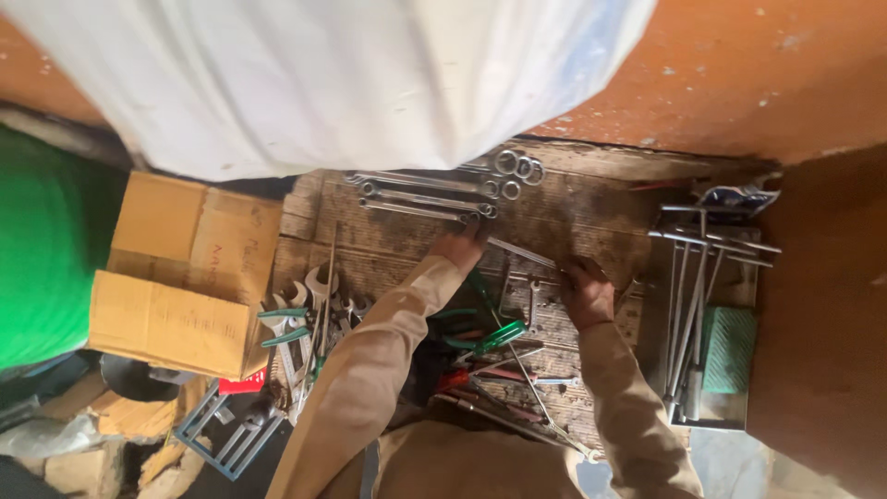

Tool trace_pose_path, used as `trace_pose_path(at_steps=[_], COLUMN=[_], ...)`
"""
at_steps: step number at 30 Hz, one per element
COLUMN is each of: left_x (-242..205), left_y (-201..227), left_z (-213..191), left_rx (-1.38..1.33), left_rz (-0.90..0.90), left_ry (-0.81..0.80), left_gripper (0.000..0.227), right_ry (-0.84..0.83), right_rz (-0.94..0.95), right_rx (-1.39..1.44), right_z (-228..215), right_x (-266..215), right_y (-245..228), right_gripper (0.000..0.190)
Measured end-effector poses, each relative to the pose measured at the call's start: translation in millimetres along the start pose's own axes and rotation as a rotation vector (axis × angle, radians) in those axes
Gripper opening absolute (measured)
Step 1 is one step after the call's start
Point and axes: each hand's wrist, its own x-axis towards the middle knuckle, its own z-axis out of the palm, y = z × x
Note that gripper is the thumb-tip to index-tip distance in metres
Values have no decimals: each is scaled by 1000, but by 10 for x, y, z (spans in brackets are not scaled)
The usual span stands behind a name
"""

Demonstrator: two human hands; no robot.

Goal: The person sorts and arranges various hand tools on a wooden workbench. They pick up wrenches, pliers, and screwdrivers one by one, inspect them, and place them in neat rows. The person also moves a black cloth and a cardboard box to clear space for the tools.

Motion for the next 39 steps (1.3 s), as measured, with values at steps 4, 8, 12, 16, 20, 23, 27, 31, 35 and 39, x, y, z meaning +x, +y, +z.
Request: trace_pose_path(at_steps=[4, 8, 12, 16, 20, 23, 27, 31, 35, 39], left_x=[-94, -203, -472, -818, -1091, -1205, -1200, -1032, -745, -696], left_y=[-142, -262, -392, -648, -901, -1009, -1092, -1395, -1819, -1994], left_z=[191, 143, -84, -312, -484, -706, -1046, -1116, -926, -630], left_rx=[102, 69, 26, 25, 0, -33, -182, -181, -170, -211], left_rz=[86, 32, -21, -121, -95, -190, -316, -528, -491, -674], left_ry=[120, 41, 212, -39, 190, 57, 140, 348, 407, 247], left_gripper=[42, 46, 34, 46, 39, 36, 41, 32, 27, 26], right_ry=[-24, -64, -160, -224, -364, -411, -402, -271, -250, -227], right_rz=[-8, -52, -89, -205, -285, -343, -150, 336, 394, 429], right_rx=[-14, -53, -1, 31, 77, 91, 190, 91, 140, 138], right_z=[42, 129, 263, 469, 651, 749, 796, 1019, 1263, 1350], right_x=[42, 164, 264, 406, 481, 497, 577, 633, 666, 655], right_y=[21, -39, -195, -398, -595, -772, -893, -883, -896, -908], right_gripper=[22, 24, 24, 34, 37, 46, 36, 23, 28, 27])
